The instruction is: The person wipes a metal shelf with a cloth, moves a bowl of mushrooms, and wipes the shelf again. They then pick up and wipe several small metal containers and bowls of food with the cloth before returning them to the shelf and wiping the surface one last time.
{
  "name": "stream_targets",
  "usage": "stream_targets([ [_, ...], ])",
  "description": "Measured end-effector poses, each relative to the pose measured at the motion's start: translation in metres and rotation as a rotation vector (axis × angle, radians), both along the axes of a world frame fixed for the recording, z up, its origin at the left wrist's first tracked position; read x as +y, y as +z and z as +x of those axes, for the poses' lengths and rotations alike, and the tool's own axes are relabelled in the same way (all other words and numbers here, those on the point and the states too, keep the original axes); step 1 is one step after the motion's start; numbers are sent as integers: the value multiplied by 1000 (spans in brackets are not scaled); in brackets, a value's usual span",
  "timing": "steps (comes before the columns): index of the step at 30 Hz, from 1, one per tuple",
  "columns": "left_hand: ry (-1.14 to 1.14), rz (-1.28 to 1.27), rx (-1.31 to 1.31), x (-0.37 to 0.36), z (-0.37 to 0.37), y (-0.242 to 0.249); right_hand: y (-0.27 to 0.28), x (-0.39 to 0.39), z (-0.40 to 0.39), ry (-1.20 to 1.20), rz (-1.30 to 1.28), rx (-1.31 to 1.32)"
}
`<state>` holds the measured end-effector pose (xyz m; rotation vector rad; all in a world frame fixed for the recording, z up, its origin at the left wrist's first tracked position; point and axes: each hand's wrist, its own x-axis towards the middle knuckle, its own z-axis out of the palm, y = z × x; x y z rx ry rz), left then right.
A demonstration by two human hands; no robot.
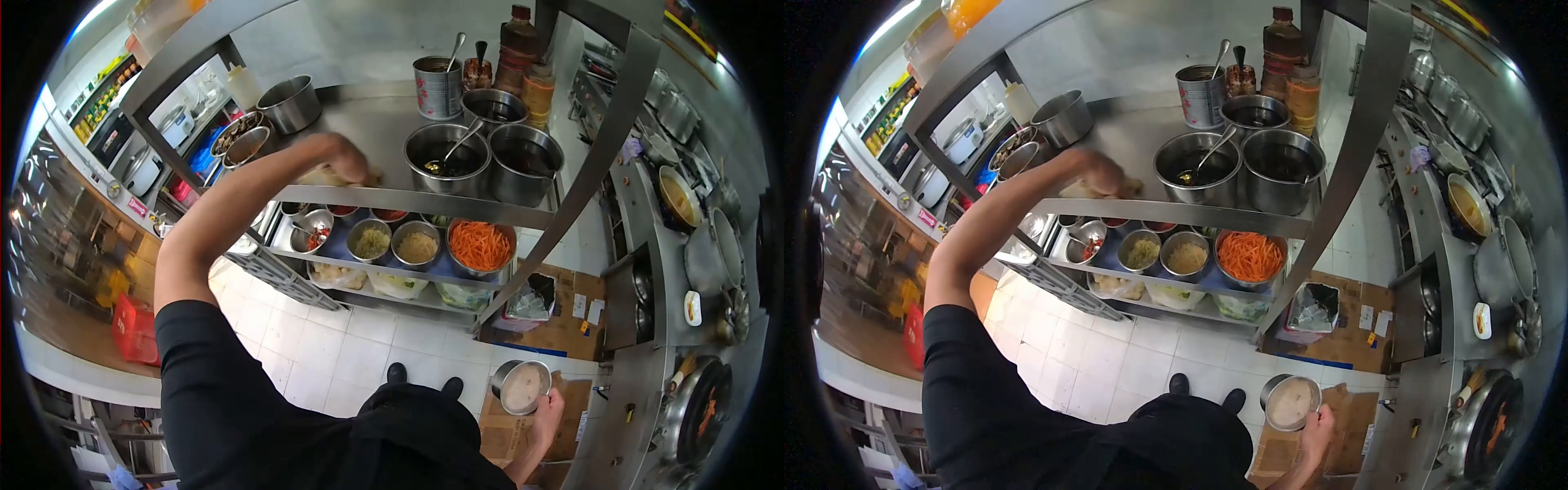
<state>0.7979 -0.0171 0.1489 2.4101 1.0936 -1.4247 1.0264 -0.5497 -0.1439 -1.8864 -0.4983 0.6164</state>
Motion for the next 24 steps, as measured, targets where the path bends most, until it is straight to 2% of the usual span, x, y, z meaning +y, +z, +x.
stream_targets([
  [2, 23, -47, -51, -20, 16, 10, 10, 8, 4, 37, -13, -41],
  [4, 129, -190, -427, -24, 12, 10, 14, 17, 3, 51, 17, -45],
  [6, 219, -194, -491, -4, -10, -3, 18, 26, 7, 61, 55, -64],
  [8, 464, -274, -1185, 32, -52, -26, 18, 34, 7, 73, 60, -6],
  [9, 420, -384, -1340, 21, -59, -4, 19, 39, 6, 69, 72, -8],
  [10, 411, -384, -1342, 30, -69, 0, 20, 42, 5, 78, 78, -7],
  [12, 425, 53, -1414, 58, -89, -2, 17, 42, 7, 80, 81, -15],
  [13, 417, 47, -1419, 82, -94, -16, 8, 42, 9, 65, 80, 16],
  [14, 121, 297, -1057, 110, -99, -41, 1, 39, 9, 50, 74, 50],
  [15, -165, 520, -672, 112, -93, -46, -3, 35, 9, 41, 71, 49],
  [16, -175, 516, -678, 114, -87, -52, -7, 32, 8, 39, 55, -7],
  [18, 140, 863, -720, 106, -59, -67, 0, 29, 2, 23, 33, -63],
  [19, 133, 848, -721, 103, -43, -70, 18, 31, -7, 8, 14, -96],
  [20, 228, 786, -793, 102, -24, -70, 29, 30, -12, -4, -4, -134],
  [22, 415, 672, -928, 105, 9, -66, 19, 26, -13, -21, -2, -124],
  [24, 85, 428, -1133, 105, 26, -79, 14, 25, -14, -26, -1, -111],
])
